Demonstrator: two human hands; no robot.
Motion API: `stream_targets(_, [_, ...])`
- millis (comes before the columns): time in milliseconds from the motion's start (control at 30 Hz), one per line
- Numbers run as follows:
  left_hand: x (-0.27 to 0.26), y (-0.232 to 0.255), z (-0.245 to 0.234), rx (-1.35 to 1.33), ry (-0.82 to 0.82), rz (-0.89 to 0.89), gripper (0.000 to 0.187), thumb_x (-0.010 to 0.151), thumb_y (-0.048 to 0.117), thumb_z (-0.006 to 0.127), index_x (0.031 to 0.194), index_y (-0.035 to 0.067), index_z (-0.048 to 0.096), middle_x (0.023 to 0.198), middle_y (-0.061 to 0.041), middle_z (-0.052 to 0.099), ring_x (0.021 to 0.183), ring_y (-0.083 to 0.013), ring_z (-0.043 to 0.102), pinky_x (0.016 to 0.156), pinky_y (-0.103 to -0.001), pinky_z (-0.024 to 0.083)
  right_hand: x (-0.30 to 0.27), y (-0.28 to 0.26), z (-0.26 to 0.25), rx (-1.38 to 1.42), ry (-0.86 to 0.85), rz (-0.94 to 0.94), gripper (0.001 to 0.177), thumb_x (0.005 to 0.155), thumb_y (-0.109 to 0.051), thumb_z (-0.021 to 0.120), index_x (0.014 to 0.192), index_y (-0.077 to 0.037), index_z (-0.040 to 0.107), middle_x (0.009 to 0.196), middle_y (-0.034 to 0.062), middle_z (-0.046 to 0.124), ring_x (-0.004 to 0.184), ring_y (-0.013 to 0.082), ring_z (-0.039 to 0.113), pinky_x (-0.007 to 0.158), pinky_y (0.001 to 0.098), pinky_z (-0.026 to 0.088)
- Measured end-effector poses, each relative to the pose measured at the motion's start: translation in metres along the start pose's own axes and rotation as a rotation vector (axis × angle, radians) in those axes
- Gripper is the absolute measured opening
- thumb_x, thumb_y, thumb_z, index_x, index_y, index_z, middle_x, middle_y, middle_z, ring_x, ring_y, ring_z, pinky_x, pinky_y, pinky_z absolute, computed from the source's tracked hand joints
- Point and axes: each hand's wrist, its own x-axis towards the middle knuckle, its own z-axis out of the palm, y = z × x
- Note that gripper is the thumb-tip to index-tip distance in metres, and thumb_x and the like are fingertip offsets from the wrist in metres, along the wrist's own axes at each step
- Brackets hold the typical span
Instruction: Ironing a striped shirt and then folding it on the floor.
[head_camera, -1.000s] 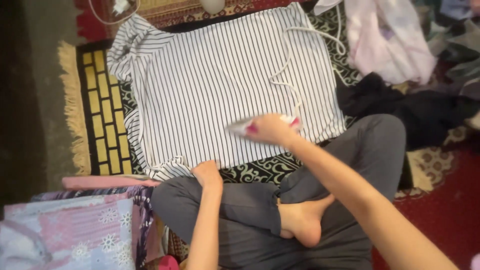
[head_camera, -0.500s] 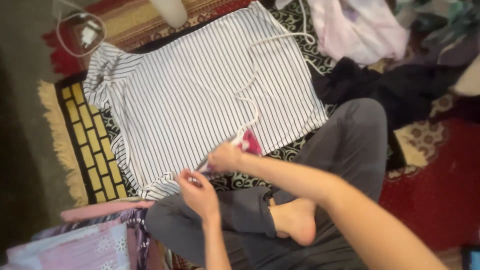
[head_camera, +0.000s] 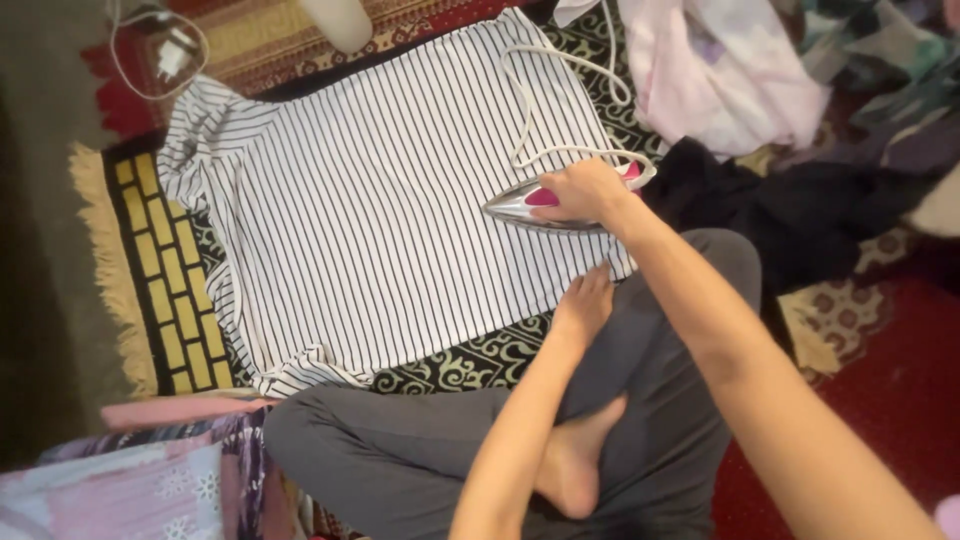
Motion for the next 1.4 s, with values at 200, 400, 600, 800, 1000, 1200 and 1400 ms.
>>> stream_targets(200, [0.009, -0.011, -0.002, -0.315, -0.302, 0.133, 0.061, 0.088, 0.002, 0.057, 0.148, -0.003, 0.053, 0.159, -0.011, 0.046, 0.132, -0.0274, 0.050, 0.115, -0.036, 0.039, 0.001, -0.001, -0.005, 0.023, -0.037, 0.007, 0.059, 0.083, -0.066, 0.066, 0.099, -0.011, 0.075, 0.071, 0.0193, 0.072, 0.066, 0.0381, 0.072, 0.067, 0.0507, 0.057])
stream_targets(400, [-0.015, 0.006, 0.030, -1.429, -0.222, -0.338, 0.070, 0.079, -0.013, 0.040, 0.146, 0.002, 0.053, 0.160, -0.015, 0.045, 0.151, -0.0285, 0.036, 0.122, -0.036, 0.024, -0.009, -0.011, -0.012, 0.031, -0.065, 0.008, 0.058, 0.083, -0.067, 0.064, 0.104, -0.014, 0.076, 0.072, 0.0184, 0.072, 0.066, 0.0384, 0.071, 0.064, 0.0506, 0.057])
stream_targets(600, [-0.049, 0.017, -0.030, -1.514, -0.012, -0.589, 0.049, 0.094, -0.004, 0.042, 0.139, 0.001, 0.059, 0.133, -0.016, 0.068, 0.126, -0.0259, 0.063, 0.111, -0.034, 0.045, -0.055, -0.015, 0.009, -0.041, -0.145, -0.203, 0.054, 0.091, -0.068, 0.060, 0.096, -0.017, 0.076, 0.071, 0.0137, 0.072, 0.066, 0.0344, 0.072, 0.066, 0.0471, 0.058])
stream_targets(800, [-0.159, -0.020, -0.013, -1.784, 0.720, -1.508, 0.036, 0.091, 0.009, 0.057, 0.126, 0.002, 0.063, 0.111, -0.011, 0.072, 0.097, -0.0191, 0.070, 0.090, -0.034, 0.055, -0.084, -0.019, 0.049, 0.013, -0.051, -0.473, 0.056, 0.077, -0.065, 0.067, 0.092, -0.011, 0.072, 0.075, 0.0177, 0.072, 0.071, 0.0387, 0.071, 0.061, 0.0499, 0.058])
stream_targets(1000, [-0.177, -0.074, 0.014, -1.619, 1.038, -1.857, 0.030, 0.096, 0.019, 0.060, 0.122, 0.003, 0.061, 0.114, -0.012, 0.066, 0.094, -0.0175, 0.064, 0.079, -0.033, 0.048, -0.093, -0.074, 0.045, -0.014, -0.242, -0.316, 0.062, 0.080, -0.067, 0.065, 0.108, -0.011, 0.071, 0.074, 0.0188, 0.072, 0.069, 0.0385, 0.072, 0.062, 0.0503, 0.058])
stream_targets(1200, [-0.130, -0.089, -0.061, -0.317, 0.678, -1.481, 0.036, 0.091, 0.016, 0.068, 0.122, 0.003, 0.054, 0.127, -0.018, 0.056, 0.123, -0.0348, 0.050, 0.107, -0.054, 0.042, -0.074, -0.065, 0.041, -0.055, -0.053, -0.223, 0.061, 0.088, -0.070, 0.060, 0.098, -0.011, 0.072, 0.065, 0.0138, 0.071, 0.058, 0.0333, 0.071, 0.055, 0.0466, 0.057])
stream_targets(1400, [-0.097, -0.147, -0.075, -0.138, 0.488, -0.923, 0.058, 0.108, 0.024, 0.053, 0.160, 0.004, 0.034, 0.170, -0.023, 0.024, 0.158, -0.0410, 0.020, 0.125, -0.058, 0.020, -0.007, 0.009, 0.025, -0.054, 0.227, 0.086, 0.060, 0.086, -0.068, 0.061, 0.089, -0.009, 0.070, 0.071, 0.0134, 0.072, 0.061, 0.0308, 0.072, 0.056, 0.0465, 0.057])
